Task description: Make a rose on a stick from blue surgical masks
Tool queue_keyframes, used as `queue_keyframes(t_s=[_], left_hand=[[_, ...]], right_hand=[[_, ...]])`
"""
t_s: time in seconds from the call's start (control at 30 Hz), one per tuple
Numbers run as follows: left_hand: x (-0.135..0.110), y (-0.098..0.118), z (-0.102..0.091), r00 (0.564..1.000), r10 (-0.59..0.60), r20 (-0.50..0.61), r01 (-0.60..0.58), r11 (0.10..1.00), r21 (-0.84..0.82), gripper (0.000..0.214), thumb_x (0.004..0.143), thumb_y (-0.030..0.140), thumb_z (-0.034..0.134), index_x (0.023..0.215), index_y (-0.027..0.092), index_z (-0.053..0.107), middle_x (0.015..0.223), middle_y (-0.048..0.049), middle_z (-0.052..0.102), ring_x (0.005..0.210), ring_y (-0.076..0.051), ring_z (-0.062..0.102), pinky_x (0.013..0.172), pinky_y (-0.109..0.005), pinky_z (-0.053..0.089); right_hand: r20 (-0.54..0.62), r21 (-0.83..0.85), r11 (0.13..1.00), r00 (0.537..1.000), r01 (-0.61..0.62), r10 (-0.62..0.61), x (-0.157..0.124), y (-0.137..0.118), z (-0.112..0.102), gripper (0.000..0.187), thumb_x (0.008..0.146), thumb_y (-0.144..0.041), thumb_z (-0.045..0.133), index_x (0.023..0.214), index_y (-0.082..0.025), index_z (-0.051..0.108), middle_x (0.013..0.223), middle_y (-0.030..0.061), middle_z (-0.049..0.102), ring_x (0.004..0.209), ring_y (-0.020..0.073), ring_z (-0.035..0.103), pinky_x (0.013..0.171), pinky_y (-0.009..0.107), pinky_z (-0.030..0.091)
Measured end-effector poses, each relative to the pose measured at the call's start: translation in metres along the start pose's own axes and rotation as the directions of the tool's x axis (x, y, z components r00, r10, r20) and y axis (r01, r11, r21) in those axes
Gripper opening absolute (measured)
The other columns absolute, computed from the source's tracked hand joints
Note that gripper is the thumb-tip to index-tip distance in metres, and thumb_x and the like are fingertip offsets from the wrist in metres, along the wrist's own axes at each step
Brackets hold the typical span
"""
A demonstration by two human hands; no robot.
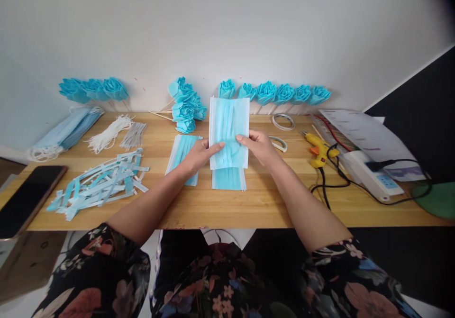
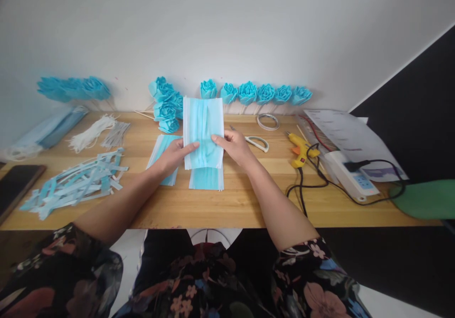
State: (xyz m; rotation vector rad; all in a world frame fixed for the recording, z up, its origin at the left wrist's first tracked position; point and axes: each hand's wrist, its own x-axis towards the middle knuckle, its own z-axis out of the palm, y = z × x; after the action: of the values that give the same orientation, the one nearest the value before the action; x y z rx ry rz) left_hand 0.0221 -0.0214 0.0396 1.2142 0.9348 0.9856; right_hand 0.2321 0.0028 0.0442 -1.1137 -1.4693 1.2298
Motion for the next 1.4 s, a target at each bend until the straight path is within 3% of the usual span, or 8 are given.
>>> queue_keyframes(t_s=[0.13, 0.3, 0.57, 0.7, 0.9, 1.13, 1.27, 1.4], left_hand=[[0.002, -0.002, 0.000, 0.997, 0.026, -0.070, -0.030, 0.998, -0.055, 0.062, 0.067, 0.065, 0.085, 0.101, 0.013, 0.079, 0.103, -0.0138, 0.080, 0.105, -0.035, 0.073, 0.095, -0.047, 0.056], [0.002, -0.006, -0.001, 0.995, 0.031, -0.091, -0.034, 0.999, -0.037, 0.064, 0.066, 0.063, 0.087, 0.104, 0.012, 0.078, 0.108, -0.0156, 0.080, 0.108, -0.038, 0.073, 0.097, -0.050, 0.056], [0.000, -0.003, -0.001, 0.996, 0.033, -0.078, -0.037, 0.998, -0.054, 0.058, 0.069, 0.058, 0.087, 0.103, 0.013, 0.079, 0.109, -0.0147, 0.080, 0.108, -0.037, 0.073, 0.098, -0.049, 0.056], [0.000, -0.003, -0.001, 0.997, 0.033, -0.066, -0.036, 0.998, -0.047, 0.052, 0.071, 0.055, 0.086, 0.101, 0.013, 0.079, 0.105, -0.0139, 0.080, 0.105, -0.036, 0.074, 0.096, -0.049, 0.056], [-0.002, -0.002, 0.001, 1.000, 0.007, 0.019, -0.007, 1.000, -0.006, 0.048, 0.073, 0.058, 0.084, 0.093, 0.014, 0.080, 0.096, -0.0126, 0.080, 0.098, -0.033, 0.074, 0.090, -0.047, 0.058], [0.000, -0.004, -0.001, 0.994, 0.054, -0.090, -0.057, 0.998, -0.028, 0.055, 0.071, 0.063, 0.082, 0.095, 0.013, 0.079, 0.096, -0.0127, 0.080, 0.101, -0.035, 0.073, 0.091, -0.046, 0.056], [0.000, -0.005, -0.001, 0.998, 0.032, -0.062, -0.033, 0.999, -0.014, 0.054, 0.070, 0.063, 0.083, 0.092, 0.014, 0.079, 0.093, -0.0121, 0.080, 0.097, -0.034, 0.074, 0.088, -0.045, 0.057], [0.000, -0.005, -0.001, 0.997, 0.041, -0.070, -0.041, 0.999, -0.004, 0.052, 0.070, 0.063, 0.084, 0.086, 0.014, 0.079, 0.089, -0.0107, 0.080, 0.091, -0.033, 0.074, 0.085, -0.044, 0.056]], right_hand=[[0.049, -0.064, 0.998, 0.999, -0.013, 0.016, -0.002, 0.003, 0.001, 0.048, 0.068, -0.064, 0.082, 0.067, -0.019, 0.065, 0.064, -0.0011, 0.059, 0.063, 0.0149, 0.053, 0.060, 0.029, 0.043], [0.086, -0.077, 0.997, 0.996, -0.008, 0.015, -0.003, 0.001, 0.002, 0.049, 0.071, -0.067, 0.079, 0.070, -0.019, 0.066, 0.065, 0.0003, 0.059, 0.066, 0.0165, 0.054, 0.060, 0.029, 0.042], [0.054, -0.109, 0.993, 0.997, 0.052, -0.047, 0.000, 0.007, -0.002, 0.049, 0.076, -0.065, 0.074, 0.064, -0.020, 0.059, 0.061, -0.0034, 0.048, 0.060, 0.0120, 0.042, 0.058, 0.028, 0.033], [0.007, -0.114, 0.992, 0.999, 0.046, -0.045, 0.000, 0.002, -0.002, 0.053, 0.074, -0.069, 0.073, 0.061, -0.022, 0.055, 0.058, -0.0031, 0.045, 0.061, 0.0136, 0.044, 0.057, 0.028, 0.035], [-0.024, -0.090, 0.994, 0.998, 0.053, -0.056, 0.000, -0.004, -0.002, 0.052, 0.071, -0.071, 0.074, 0.065, -0.022, 0.060, 0.063, -0.0012, 0.052, 0.066, 0.0162, 0.050, 0.059, 0.029, 0.040], [0.037, -0.104, 0.994, 0.999, 0.036, -0.032, -0.002, 0.002, 0.000, 0.046, 0.074, -0.066, 0.074, 0.069, -0.021, 0.066, 0.064, -0.0008, 0.058, 0.067, 0.0167, 0.053, 0.062, 0.029, 0.043], [0.075, -0.054, 0.998, 0.997, 0.025, -0.021, -0.002, 0.004, 0.001, 0.046, 0.074, -0.066, 0.075, 0.075, -0.020, 0.071, 0.072, 0.0000, 0.064, 0.069, 0.0167, 0.056, 0.065, 0.030, 0.046], [0.035, -0.038, 0.999, 0.999, 0.032, -0.030, 0.000, 0.006, -0.001, 0.046, 0.073, -0.066, 0.077, 0.075, -0.021, 0.072, 0.072, 0.0000, 0.065, 0.067, 0.0164, 0.056, 0.064, 0.029, 0.046]])
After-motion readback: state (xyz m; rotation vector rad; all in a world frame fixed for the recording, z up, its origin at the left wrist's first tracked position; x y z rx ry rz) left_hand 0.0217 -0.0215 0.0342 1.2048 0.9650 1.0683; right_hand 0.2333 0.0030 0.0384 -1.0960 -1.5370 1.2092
